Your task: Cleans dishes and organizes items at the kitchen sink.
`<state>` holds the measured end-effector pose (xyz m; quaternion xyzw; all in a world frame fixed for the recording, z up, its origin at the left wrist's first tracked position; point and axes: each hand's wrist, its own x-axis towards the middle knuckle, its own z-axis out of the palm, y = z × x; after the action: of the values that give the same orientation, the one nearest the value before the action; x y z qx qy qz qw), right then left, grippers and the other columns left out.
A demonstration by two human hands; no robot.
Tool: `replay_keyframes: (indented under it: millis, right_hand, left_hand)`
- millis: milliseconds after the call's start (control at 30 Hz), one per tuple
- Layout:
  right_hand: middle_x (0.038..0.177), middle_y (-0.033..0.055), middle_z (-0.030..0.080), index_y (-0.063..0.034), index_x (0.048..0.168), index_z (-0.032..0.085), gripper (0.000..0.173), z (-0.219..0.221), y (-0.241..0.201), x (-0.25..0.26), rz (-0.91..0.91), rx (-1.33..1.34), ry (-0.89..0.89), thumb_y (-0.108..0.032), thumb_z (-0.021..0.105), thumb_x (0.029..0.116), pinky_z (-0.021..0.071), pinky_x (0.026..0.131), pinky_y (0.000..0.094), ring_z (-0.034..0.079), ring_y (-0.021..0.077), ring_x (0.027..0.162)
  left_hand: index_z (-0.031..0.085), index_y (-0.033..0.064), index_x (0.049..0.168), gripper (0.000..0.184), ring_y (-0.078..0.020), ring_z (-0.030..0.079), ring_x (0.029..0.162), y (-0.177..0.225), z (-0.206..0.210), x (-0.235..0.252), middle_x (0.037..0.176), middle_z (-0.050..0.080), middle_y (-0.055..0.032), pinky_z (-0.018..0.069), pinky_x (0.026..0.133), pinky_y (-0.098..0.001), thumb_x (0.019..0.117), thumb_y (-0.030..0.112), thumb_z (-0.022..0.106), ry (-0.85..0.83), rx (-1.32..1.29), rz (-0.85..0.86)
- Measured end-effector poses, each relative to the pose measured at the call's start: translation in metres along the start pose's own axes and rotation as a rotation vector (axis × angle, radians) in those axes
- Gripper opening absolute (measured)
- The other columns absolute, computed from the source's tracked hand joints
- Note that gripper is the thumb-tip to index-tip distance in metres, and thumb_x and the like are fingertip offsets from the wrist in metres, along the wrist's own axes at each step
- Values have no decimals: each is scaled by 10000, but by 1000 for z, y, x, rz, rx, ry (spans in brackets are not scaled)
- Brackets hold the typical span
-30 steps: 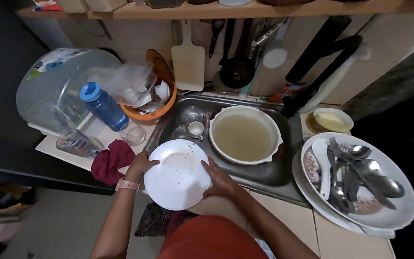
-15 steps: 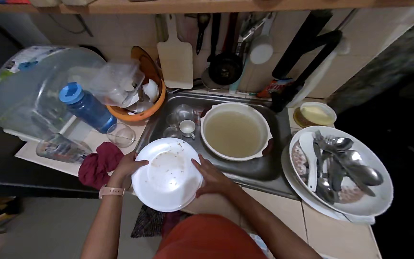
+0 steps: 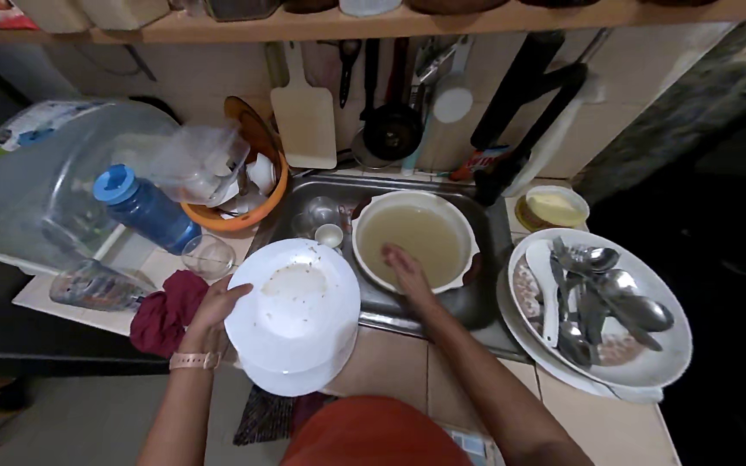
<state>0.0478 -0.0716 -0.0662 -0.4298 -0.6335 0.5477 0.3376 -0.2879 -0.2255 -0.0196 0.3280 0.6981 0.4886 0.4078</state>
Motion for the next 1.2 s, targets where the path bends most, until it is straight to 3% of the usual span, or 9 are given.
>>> replay_keyframes:
  millis: [233,300,400,533,600,633,767,1000,1200]
  right_hand:
    - [956,111,517,28,1239,513,244,-33,9,70,592,608,637,-136,411,1090,488,684,305,528,165,745]
    - [1089,150,518,41,1280,489,263,-33,17,67,660,562,709,-106,397,1083,507,785,319,553,192,891]
    - [1507,292,458,130,1427,460,395,-37,29,50,676,92,521,-88,400,1103,385,1160,436,460,343,1415]
    - [1236,199,548,36,1334,426,412,-33,31,70,437,1163,638,-248,211,1128,512,944,409,589,266,1093]
    - [1124,161,579,9,1246,464,436,-27,5,79,345,1317,483,-314,204,1110,528,896,388,612,249,1003]
    - [1232,176,571,21,1337,439,485,-22,-9,81,306,1316,387,-327,185,1112,517,949,376,609,253,1089]
    - [1582,181,394,31,1546,300,651,12,-54,78,96,942,81,-384,44,1115,386,1138,346,457,226,1403]
    - [1704,197,145,24,1621,165,576,25,-34,45,-130,-79,-231,-285,146,1135,26,1293,477,84,296,1596]
    - [1694,265,85,58,1611,152,695,-36,30,80,88,-585,-41,-411,310,1124,48,1270,574,52,412,1582]
  left_hand:
    - [509,-42,1358,362,-147,683,875,62,82,24,1105,661,-159,593,789,-338,1005,3,578,181,-13,115]
    - [521,-27,1381,380,-214,691,942,70,106,38,1160,667,-198,587,845,-406,1013,39,591,190,32,164]
    - [524,-40,1373,368,-282,687,1002,81,139,54,1182,662,-237,564,904,-466,1025,62,589,185,88,228]
    - [524,-49,1377,362,-305,680,1052,88,175,65,1207,657,-253,546,942,-477,1036,64,572,149,132,299]
    - [531,-44,1368,352,-324,684,1050,91,191,71,1196,663,-255,545,942,-498,1037,68,572,126,164,294]
    - [532,-40,1369,349,-349,674,1068,92,198,72,1203,658,-263,530,955,-525,1041,76,567,112,183,279]
    - [535,-12,1384,355,-385,656,1106,96,223,70,1219,656,-272,508,967,-570,1056,124,549,71,233,216]
    - [540,-32,1362,347,-385,650,1083,105,221,79,1211,645,-279,515,942,-558,1052,122,545,80,239,156]
    - [571,-27,1315,304,-297,666,988,104,206,73,1162,658,-238,545,887,-475,1031,81,579,16,157,89]
